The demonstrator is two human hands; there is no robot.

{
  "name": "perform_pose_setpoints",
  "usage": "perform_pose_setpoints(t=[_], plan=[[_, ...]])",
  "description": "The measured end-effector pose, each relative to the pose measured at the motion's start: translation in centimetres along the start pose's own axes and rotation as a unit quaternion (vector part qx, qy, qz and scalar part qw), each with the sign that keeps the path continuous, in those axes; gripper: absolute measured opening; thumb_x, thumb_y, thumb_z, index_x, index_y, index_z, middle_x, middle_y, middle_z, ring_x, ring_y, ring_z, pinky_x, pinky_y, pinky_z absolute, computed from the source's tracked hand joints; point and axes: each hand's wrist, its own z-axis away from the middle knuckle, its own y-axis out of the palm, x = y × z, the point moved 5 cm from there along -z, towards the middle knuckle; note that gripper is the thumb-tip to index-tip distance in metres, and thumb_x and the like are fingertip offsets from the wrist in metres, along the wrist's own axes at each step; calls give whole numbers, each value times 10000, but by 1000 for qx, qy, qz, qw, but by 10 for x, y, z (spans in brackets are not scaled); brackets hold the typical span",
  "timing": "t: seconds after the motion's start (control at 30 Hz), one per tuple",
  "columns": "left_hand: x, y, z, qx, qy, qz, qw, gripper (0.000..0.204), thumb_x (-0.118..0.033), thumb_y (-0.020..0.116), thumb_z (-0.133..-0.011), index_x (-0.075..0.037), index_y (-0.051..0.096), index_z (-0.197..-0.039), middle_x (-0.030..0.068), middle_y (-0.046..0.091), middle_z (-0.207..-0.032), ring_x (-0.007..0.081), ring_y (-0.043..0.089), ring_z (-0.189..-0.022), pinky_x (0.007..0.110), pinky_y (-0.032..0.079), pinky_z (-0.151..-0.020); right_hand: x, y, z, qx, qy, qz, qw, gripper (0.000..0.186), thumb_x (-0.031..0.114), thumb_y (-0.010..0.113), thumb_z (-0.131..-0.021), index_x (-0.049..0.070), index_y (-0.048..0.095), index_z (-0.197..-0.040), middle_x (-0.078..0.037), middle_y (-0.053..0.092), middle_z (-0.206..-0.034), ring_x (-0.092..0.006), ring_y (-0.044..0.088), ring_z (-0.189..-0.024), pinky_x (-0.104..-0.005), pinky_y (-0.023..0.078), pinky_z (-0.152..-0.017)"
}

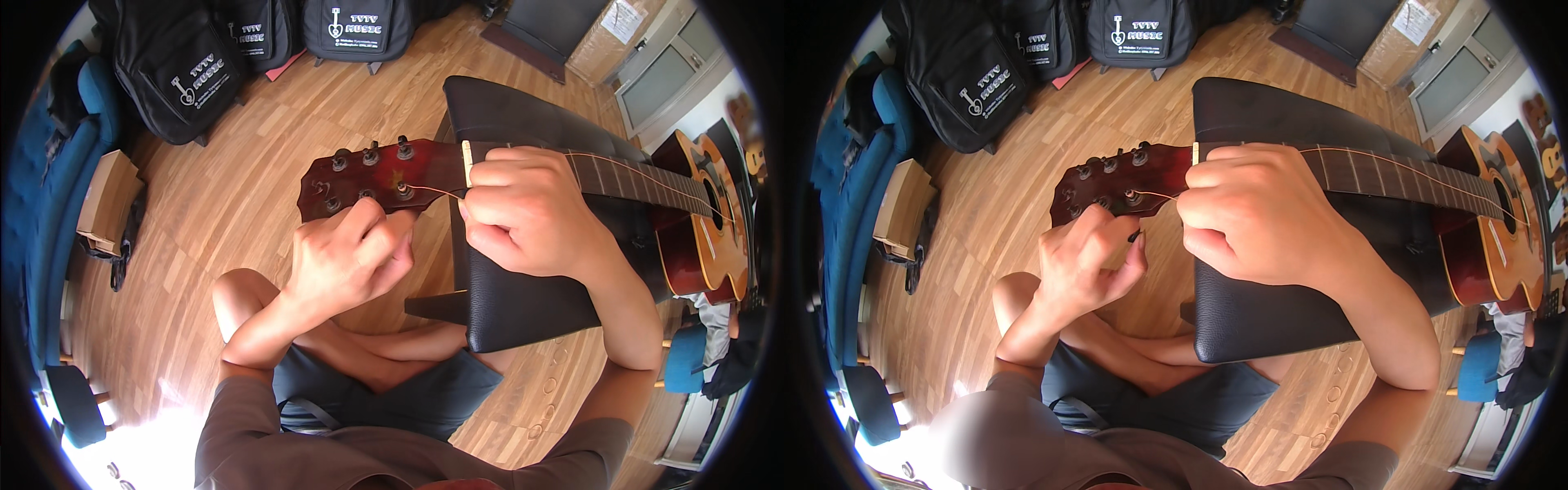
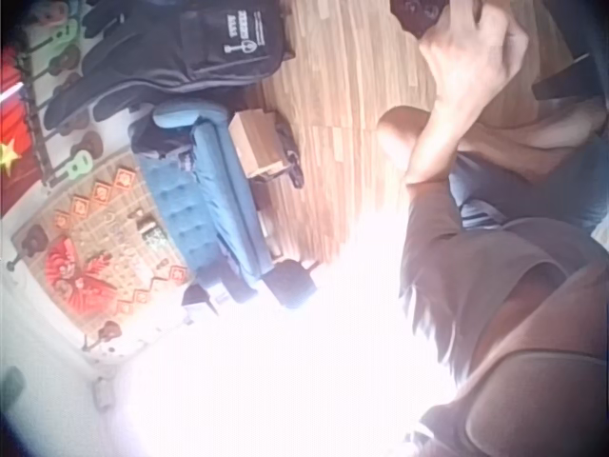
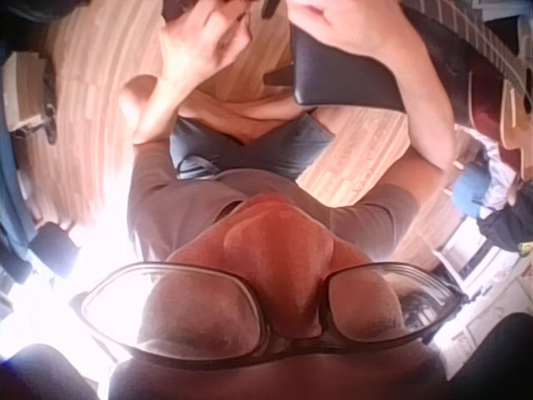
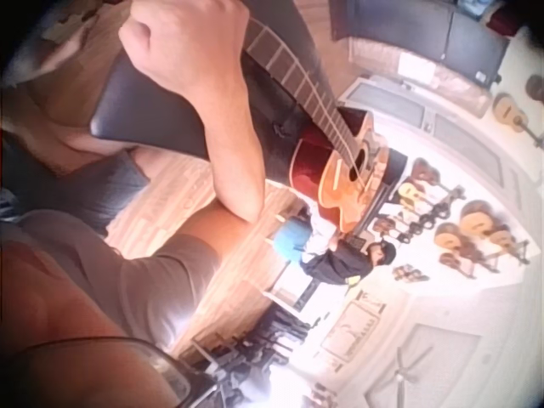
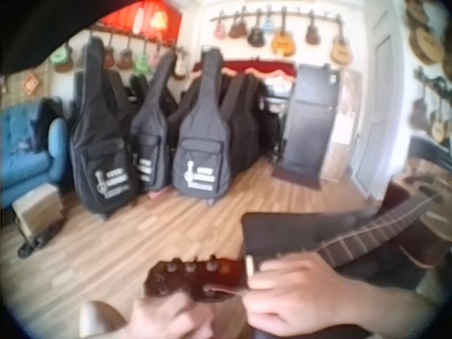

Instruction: The person strings an acoustic guitar by hand, threading a new string through the tuning peg and winding it onto the post. They repeat this process for multiple strings, adjusting tension and securing each string at the headstock.

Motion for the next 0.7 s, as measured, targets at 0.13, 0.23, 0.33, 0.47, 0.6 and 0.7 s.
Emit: perform_pose_setpoints(t=[0.13,0.23,0.33,0.47,0.6,0.7], plan=[[0,-8,-5,65,12,35,997,343,-40,822,-822,-160,766,-1139,21,588,-846,196,625,-598,362,511,-498,-1,2,2,-10,0,-16,1000,286,86,751,-690,100,477,-607,-47,450,-633,-258,538,-628,-397,433,-547],[1,-15,-10,78,-1,60,995,322,-42,816,-848,-164,768,-1143,19,583,-846,220,653,-640,376,542,-546,-1,1,2,0,3,-2,1000,291,91,752,-691,102,474,-606,-45,452,-634,-257,538,-626,-398,434,-548],[2,-18,-11,118,-8,45,992,292,-92,840,-862,-148,764,-1139,21,614,-865,236,683,-686,386,562,-581,0,1,2,-1,0,-1,1000,295,95,751,-693,102,470,-603,-43,450,-632,-256,535,-623,-401,432,-544],[4,-13,-9,70,-12,66,995,269,-125,875,-856,-111,743,-1090,36,654,-885,240,697,-681,379,564,-570,-1,0,3,2,1,2,1000,301,95,749,-696,102,464,-601,-42,449,-631,-255,529,-617,-403,429,-540],[1,-10,-8,34,-8,47,998,279,-129,914,-821,-75,708,-1002,50,665,-878,244,698,-657,371,559,-543,-1,1,3,-9,-2,-1,1000,305,95,750,-697,101,461,-601,-43,444,-630,-254,523,-613,-403,426,-538],[0,-8,-7,-2,1,33,999,271,-163,902,-834,-64,676,-946,44,615,-841,227,670,-604,366,536,-499,0,2,1,-10,-2,-3,1000,304,97,751,-699,102,463,-602,-42,441,-630,-253,526,-615,-401,428,-540]])
